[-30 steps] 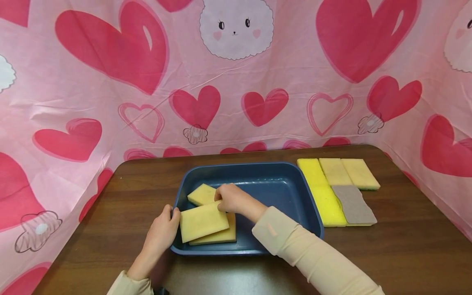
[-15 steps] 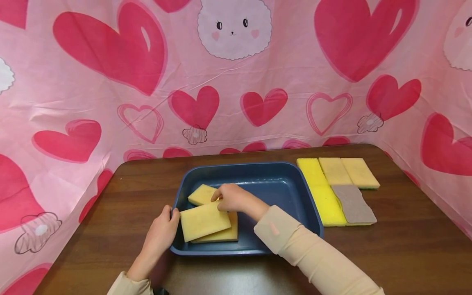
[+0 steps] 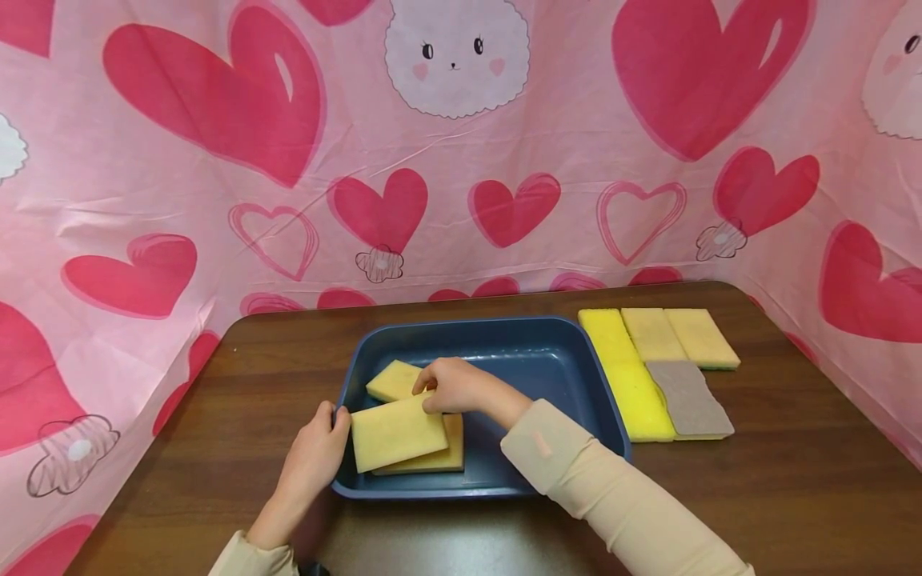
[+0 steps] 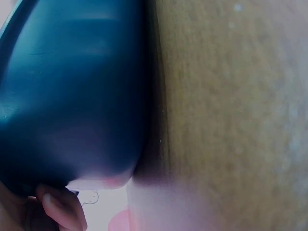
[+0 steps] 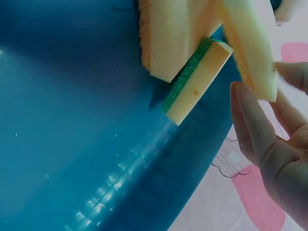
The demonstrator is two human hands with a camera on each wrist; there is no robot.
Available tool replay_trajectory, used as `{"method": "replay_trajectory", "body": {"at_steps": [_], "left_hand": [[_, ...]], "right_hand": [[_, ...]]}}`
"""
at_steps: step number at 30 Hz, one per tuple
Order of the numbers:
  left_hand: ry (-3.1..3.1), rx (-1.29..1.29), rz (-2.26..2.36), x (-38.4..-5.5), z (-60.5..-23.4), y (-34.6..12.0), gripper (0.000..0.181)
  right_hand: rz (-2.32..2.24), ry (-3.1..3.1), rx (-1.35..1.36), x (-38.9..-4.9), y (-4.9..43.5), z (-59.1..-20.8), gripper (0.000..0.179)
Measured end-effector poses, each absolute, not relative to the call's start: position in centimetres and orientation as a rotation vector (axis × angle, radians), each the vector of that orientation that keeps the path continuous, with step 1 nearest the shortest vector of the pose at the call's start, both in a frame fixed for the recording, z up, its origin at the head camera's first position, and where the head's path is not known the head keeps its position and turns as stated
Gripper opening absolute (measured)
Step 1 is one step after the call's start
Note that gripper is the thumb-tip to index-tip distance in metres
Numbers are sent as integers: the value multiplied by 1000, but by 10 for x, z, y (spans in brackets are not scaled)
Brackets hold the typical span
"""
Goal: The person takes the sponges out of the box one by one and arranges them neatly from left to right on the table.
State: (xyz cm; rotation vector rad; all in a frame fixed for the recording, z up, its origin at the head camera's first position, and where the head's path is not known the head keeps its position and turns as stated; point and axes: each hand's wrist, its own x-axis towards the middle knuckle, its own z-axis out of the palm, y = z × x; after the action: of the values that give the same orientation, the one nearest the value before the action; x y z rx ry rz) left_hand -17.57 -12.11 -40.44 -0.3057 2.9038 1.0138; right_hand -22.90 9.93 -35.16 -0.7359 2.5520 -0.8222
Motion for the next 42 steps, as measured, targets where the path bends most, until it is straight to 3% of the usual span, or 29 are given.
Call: {"method": "replay_trajectory", "body": {"at_steps": [16, 42], "left_hand": [[2918, -301, 1008, -176, -406, -122, 33], [2935, -316, 1009, -176, -406, -121, 33]], "right_hand": [[-844, 2594, -770, -230, 106, -345, 17], [-1134, 2726, -574, -232, 129, -325, 20]]}}
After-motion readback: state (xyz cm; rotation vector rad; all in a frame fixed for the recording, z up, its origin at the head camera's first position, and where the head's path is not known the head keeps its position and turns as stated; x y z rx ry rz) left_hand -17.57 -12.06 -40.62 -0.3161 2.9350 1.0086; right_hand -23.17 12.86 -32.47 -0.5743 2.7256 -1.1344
